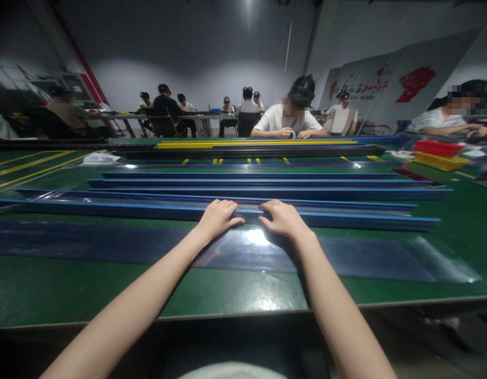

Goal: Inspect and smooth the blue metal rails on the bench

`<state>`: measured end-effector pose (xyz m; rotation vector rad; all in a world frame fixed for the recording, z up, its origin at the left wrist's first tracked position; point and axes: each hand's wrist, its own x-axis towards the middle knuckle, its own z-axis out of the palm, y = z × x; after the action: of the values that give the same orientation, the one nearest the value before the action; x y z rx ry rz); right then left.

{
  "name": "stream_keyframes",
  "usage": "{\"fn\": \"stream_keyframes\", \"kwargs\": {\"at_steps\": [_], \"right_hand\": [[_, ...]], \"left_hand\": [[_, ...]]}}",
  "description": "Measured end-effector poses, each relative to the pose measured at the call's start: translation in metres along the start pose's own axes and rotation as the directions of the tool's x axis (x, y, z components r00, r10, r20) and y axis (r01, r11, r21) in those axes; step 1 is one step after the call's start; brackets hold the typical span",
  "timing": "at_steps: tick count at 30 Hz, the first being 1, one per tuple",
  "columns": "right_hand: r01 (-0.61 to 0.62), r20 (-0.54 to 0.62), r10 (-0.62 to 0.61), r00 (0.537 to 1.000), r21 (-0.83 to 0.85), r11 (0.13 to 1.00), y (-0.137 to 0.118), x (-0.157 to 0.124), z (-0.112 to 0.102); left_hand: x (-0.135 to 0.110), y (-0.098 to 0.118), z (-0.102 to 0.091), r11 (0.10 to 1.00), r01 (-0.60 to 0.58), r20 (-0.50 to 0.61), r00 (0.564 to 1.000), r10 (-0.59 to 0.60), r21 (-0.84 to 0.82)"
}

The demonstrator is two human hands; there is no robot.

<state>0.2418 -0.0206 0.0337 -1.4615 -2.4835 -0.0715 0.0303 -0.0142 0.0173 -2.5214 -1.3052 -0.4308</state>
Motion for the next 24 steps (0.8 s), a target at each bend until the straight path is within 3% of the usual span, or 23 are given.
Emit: {"fn": "stream_keyframes", "kwargs": {"at_steps": [15,24], "right_hand": [[0.002,0.002,-0.002,1.0,-0.009,1.0,-0.0002,-0.0003,-0.0007],[0.039,-0.008,-0.039,0.999,-0.019,0.999,0.0009,0.0001,0.0001]], "left_hand": [[-0.0012,-0.0003,0.0012,0.997,0.078,-0.082,0.994,-0.076,0.016],[-0.0006,0.0012,0.0008,0.997,0.042,-0.085,0.996,-0.037,0.06]]}}
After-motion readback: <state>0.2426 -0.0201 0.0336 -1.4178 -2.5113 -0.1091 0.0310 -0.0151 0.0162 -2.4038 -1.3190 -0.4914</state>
